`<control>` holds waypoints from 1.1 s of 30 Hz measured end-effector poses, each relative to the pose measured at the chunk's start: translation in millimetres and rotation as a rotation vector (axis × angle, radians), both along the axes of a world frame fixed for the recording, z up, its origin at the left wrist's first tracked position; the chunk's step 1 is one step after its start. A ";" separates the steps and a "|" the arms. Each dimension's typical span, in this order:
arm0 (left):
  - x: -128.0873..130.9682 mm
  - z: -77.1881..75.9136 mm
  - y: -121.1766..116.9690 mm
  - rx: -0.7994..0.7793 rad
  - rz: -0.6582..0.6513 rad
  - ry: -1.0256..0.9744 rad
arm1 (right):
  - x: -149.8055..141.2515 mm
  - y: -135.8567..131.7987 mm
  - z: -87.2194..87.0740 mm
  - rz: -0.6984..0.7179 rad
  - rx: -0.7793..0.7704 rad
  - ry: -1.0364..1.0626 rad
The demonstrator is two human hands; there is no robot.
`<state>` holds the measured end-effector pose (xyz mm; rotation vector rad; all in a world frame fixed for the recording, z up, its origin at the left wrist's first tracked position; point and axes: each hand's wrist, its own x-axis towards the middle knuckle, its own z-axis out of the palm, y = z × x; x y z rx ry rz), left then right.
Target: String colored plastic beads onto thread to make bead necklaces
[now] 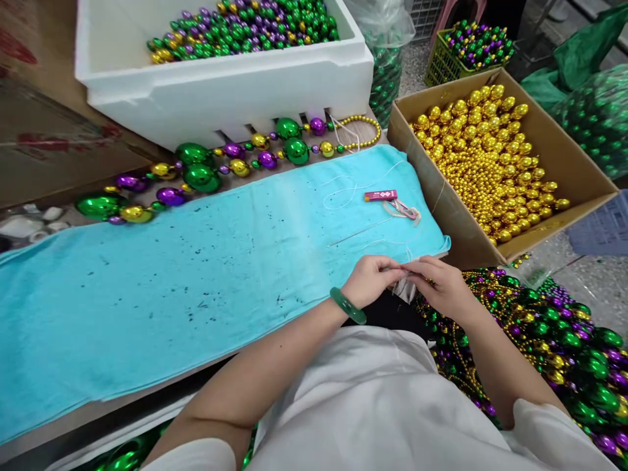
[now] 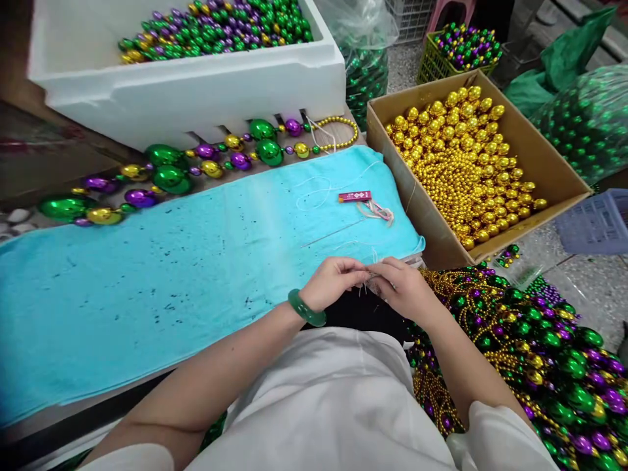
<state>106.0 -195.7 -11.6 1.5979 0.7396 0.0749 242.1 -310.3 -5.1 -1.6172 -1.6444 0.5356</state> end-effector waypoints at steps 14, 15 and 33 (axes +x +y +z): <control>-42.3 15.0 48.6 0.517 0.129 -0.015 | 25.4 0.9 -4.8 -0.238 -0.482 -0.547; -50.1 15.0 56.1 0.545 0.162 -0.007 | 27.7 15.7 2.4 -0.272 -0.405 -0.527; -138.3 1.0 78.0 0.634 0.238 0.105 | 1.1 269.7 -5.2 -0.159 -0.182 -0.499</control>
